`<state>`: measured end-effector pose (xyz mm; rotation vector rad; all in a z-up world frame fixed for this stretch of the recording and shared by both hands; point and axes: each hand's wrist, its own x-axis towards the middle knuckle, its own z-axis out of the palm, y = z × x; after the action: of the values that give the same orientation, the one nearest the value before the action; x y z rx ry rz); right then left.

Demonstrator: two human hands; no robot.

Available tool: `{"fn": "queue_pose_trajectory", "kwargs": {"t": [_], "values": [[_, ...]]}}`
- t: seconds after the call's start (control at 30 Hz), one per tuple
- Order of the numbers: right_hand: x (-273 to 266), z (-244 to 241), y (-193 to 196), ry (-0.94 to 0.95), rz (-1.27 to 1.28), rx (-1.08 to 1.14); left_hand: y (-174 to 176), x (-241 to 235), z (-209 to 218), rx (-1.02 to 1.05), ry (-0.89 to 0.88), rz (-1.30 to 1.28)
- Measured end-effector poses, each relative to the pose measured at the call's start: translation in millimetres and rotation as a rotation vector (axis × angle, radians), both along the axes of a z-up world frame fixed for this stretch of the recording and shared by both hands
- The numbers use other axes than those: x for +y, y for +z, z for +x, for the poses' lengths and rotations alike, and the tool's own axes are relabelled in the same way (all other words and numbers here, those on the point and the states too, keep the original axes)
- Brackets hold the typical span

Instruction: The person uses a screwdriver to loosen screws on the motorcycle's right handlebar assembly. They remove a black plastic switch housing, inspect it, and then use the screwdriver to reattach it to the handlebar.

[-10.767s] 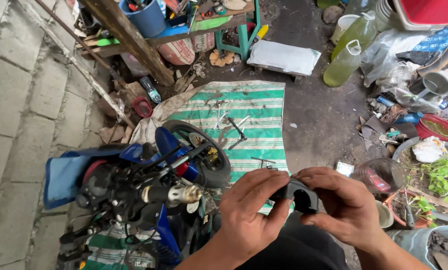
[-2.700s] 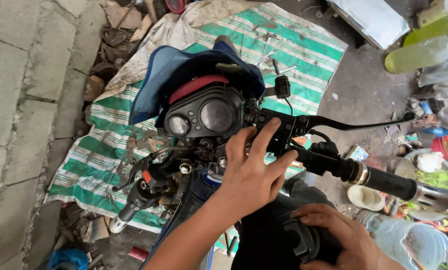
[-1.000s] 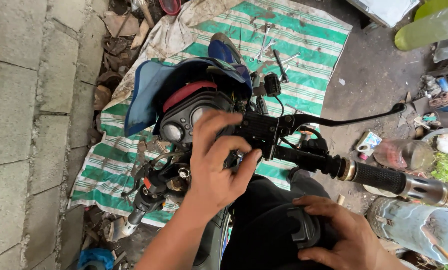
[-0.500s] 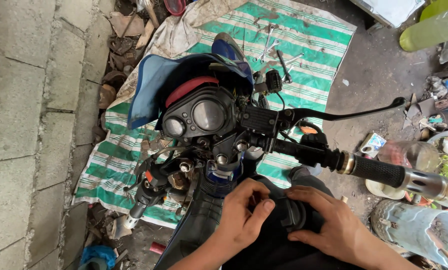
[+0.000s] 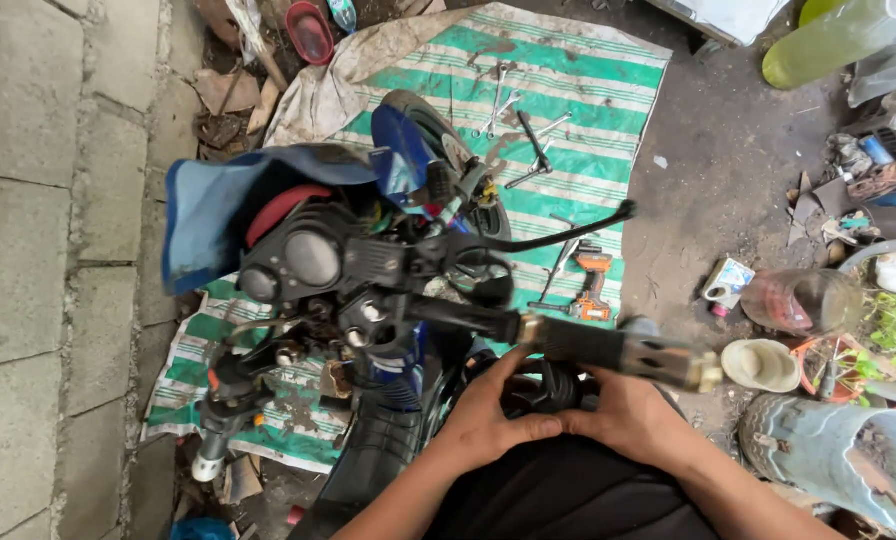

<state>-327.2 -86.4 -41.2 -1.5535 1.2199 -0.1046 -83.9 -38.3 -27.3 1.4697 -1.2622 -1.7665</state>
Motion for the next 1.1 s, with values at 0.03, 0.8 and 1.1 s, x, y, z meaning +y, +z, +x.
{"fn": "queue_pose_trajectory", "kwargs": {"t": [0.03,0.8,1.1], "values": [[0,-16,-11,-0.006,0.009,-0.005,3,-6,-13,0.005,0.023,0.022],[-195,-380,10,-0.154,-0.101,-0.366,7,-184,-412,0.6,0.407,0.196],[-335,-381,7,-0.195,-0.188,-0.361,-18,-338,-407,0.521,0.418,0.068]]}}
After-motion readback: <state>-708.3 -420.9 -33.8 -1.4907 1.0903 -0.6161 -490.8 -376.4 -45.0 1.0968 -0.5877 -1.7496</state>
